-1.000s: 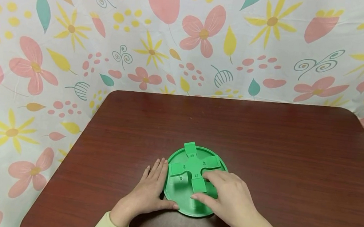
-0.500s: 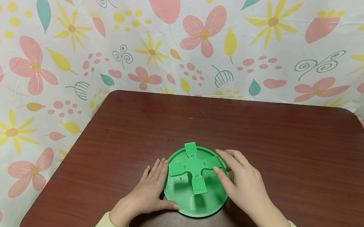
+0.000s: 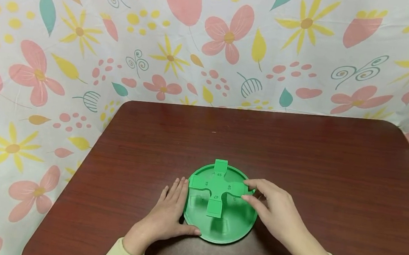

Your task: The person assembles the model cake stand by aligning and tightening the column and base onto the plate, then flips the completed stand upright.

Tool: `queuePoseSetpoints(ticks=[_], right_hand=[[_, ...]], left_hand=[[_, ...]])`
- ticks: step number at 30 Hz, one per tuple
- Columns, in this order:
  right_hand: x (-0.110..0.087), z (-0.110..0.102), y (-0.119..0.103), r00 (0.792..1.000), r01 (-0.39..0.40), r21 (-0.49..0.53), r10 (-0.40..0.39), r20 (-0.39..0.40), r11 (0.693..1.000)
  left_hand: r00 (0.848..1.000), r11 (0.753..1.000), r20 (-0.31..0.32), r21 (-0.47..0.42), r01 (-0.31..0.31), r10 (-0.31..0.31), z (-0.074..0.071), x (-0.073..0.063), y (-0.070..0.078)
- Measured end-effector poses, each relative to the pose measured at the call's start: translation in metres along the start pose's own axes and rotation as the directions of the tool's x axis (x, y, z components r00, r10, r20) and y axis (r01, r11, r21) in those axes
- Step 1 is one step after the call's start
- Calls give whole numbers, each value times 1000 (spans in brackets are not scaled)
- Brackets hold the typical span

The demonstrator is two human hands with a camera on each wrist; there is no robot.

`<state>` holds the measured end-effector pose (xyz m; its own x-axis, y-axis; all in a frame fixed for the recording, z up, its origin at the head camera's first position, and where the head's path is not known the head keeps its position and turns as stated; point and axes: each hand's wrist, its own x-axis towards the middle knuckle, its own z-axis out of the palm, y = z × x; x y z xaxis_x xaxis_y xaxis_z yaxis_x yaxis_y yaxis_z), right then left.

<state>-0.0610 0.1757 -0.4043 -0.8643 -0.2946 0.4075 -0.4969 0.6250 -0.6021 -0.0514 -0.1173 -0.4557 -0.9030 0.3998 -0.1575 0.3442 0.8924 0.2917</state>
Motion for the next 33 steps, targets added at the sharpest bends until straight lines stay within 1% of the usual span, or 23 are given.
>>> queuePoseSetpoints(ticks=[6,11,17,22,29,33], right_hand=[[-7,2,-7,999,-48,87,49,-3,995],[-11,6,-13,998,-56,105,57,-5,993],[-12,9,-17,998,-43,70,46,-35,997],[-14,12,-20,996,-52,38,54,-65,998],[-17,12,-24,994,-79,8,79,-77,997],[-18,12,-25,994,-78,-7,77,-84,997]], left_hand=[[1000,1000,-9,1,1,-1,-2,-1,-1],[1000,1000,-6,-6,4,-4,-2,-1,0],[1000,1000,-6,-2,12,-12,-2,-1,-1],[1000,1000,-4,10,18,-18,-2,-1,1],[1000,1000,2,16,22,-22,-3,-1,2],[1000,1000,-1,21,17,-17,-2,-1,3]])
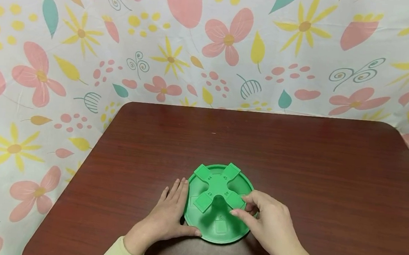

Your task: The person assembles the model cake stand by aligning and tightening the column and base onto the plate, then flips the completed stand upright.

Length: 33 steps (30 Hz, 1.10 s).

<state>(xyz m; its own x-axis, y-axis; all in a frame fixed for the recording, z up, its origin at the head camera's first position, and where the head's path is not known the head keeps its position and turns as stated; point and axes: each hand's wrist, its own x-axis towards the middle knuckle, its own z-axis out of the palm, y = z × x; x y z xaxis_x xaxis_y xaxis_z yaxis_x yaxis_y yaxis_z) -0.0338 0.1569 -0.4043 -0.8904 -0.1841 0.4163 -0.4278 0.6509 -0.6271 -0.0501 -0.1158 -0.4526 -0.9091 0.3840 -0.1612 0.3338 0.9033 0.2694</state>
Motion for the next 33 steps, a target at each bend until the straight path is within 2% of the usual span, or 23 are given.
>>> queuePoseSetpoints(ticks=[6,9,12,15,18,21,27,33], right_hand=[[0,-3,4,999,34,-10,-34,13,999],[2,-9,15,997,53,3,-53,52,999],[5,-18,31,992,33,-25,-30,122,999],[3,-20,46,972,10,-84,10,234,996],[-1,-17,57,934,19,-101,19,357,995],[-5,-11,62,909,38,-97,5,417,995],[-7,-5,62,924,88,-112,-39,380,990],[-7,-4,65,926,160,-140,-99,365,977]], left_hand=[[1000,1000,-15,14,-9,10,2,-2,-1],[999,999,-13,11,-30,30,1,-3,-3],[998,998,-13,3,-59,59,-1,-4,-6],[996,996,-13,-13,-89,89,-4,-6,-9],[994,993,-12,-34,-110,110,-6,-7,-12],[992,990,-29,-62,-126,124,-6,-8,-15],[987,985,-77,-89,-145,138,-4,-7,-14],[983,982,-119,-110,-151,138,0,-6,-12]])
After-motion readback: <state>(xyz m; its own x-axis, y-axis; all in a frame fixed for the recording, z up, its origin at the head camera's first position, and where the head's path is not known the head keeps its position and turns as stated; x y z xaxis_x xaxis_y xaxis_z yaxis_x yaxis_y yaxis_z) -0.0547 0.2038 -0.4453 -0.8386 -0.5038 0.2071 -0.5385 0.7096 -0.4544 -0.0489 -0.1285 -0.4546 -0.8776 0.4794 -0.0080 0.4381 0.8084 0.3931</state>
